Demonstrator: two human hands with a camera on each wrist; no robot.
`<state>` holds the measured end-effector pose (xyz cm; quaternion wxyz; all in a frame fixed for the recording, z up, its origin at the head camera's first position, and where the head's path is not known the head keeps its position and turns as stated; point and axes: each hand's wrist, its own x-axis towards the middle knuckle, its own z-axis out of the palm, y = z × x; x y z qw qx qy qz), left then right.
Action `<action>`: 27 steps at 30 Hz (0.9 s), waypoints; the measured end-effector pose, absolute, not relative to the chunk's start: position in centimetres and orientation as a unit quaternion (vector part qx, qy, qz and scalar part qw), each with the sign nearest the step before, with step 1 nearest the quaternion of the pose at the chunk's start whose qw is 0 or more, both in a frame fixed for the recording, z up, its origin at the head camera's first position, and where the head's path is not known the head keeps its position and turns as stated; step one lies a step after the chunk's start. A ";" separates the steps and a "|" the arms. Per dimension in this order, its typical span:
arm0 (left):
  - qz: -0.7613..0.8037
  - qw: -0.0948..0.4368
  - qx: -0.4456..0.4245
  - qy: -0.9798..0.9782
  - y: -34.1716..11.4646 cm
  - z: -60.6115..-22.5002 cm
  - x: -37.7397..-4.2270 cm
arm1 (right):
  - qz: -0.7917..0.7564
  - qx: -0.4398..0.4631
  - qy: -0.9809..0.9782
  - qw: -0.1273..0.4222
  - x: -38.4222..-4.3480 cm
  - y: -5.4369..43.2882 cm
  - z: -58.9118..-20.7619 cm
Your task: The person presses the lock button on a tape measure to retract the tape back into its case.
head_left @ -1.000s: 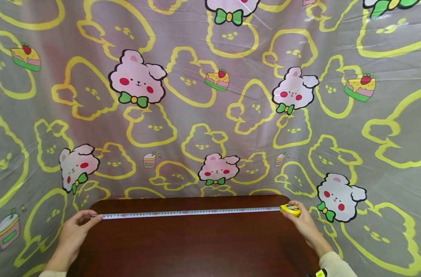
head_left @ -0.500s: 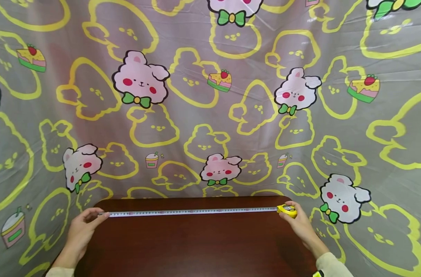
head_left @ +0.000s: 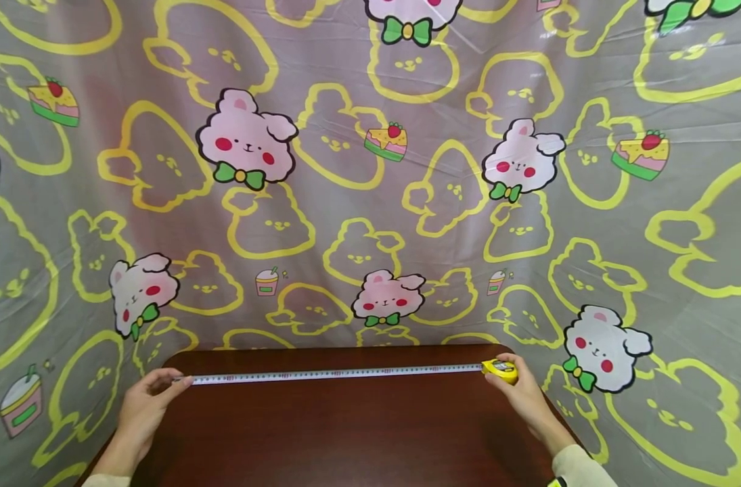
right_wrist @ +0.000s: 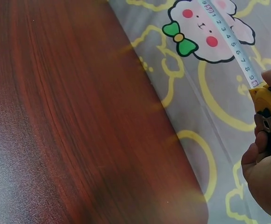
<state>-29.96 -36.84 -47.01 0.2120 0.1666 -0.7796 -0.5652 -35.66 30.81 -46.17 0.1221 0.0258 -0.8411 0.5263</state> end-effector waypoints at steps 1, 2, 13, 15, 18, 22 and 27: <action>-0.563 0.211 0.166 -0.782 -36.8 -47.0 -30.0 | 0.527 0.028 -0.841 0.123 -35.7 30.8 -46.2; -0.562 0.210 0.166 -0.783 -36.8 -46.9 -30.0 | 0.528 0.029 -0.840 0.123 -35.6 30.7 -46.3; -0.569 0.225 0.124 -0.781 -36.1 -47.0 -29.9 | 0.538 0.038 -0.836 0.102 -35.9 30.4 -46.7; -0.571 0.230 0.113 -0.780 -36.0 -47.2 -29.9 | 0.538 0.038 -0.836 0.098 -36.0 30.4 -46.9; -0.570 0.232 0.101 -0.782 -35.9 -47.4 -30.0 | 0.542 0.035 -0.835 0.087 -35.9 30.1 -46.6; -0.572 0.223 0.097 -0.783 -35.6 -47.4 -30.2 | 0.539 0.037 -0.837 0.087 -35.6 29.8 -46.2; -0.570 0.217 0.101 -0.786 -35.3 -47.4 -30.4 | 0.539 0.058 -0.834 0.103 -34.3 28.9 -44.8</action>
